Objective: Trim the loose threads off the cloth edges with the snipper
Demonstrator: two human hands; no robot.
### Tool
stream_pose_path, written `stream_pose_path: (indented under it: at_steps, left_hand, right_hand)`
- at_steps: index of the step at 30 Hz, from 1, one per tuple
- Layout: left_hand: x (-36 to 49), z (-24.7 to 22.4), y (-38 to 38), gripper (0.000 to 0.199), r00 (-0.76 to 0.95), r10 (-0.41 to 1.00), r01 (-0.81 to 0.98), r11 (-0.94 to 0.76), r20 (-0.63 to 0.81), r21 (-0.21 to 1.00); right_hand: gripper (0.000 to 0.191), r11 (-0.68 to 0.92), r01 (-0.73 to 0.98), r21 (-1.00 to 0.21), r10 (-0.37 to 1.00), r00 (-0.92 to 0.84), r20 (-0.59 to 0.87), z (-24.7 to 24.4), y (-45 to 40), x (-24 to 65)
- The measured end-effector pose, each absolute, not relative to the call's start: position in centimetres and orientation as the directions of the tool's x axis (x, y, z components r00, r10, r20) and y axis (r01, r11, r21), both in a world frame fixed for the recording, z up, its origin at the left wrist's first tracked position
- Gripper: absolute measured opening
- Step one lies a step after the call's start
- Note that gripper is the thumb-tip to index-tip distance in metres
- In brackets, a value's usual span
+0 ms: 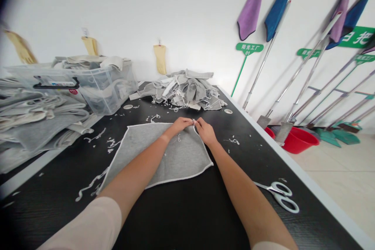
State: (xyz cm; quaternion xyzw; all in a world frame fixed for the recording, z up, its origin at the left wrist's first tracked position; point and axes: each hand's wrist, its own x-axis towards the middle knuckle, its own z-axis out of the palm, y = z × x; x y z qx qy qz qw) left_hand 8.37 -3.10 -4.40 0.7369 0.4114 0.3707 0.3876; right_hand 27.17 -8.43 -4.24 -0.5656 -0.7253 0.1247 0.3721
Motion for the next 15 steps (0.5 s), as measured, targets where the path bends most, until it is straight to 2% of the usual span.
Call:
stream_pose_path:
  at_steps: [15]
  left_hand:
    - [8.15, -3.61, -3.78, 0.041, 0.386, 0.903, 0.340, -0.329, 0.188, 0.881]
  right_hand:
    - [0.040, 0.331, 0.740, -0.585, 0.916, -0.102, 0.389, -4.15, -8.54, 27.15]
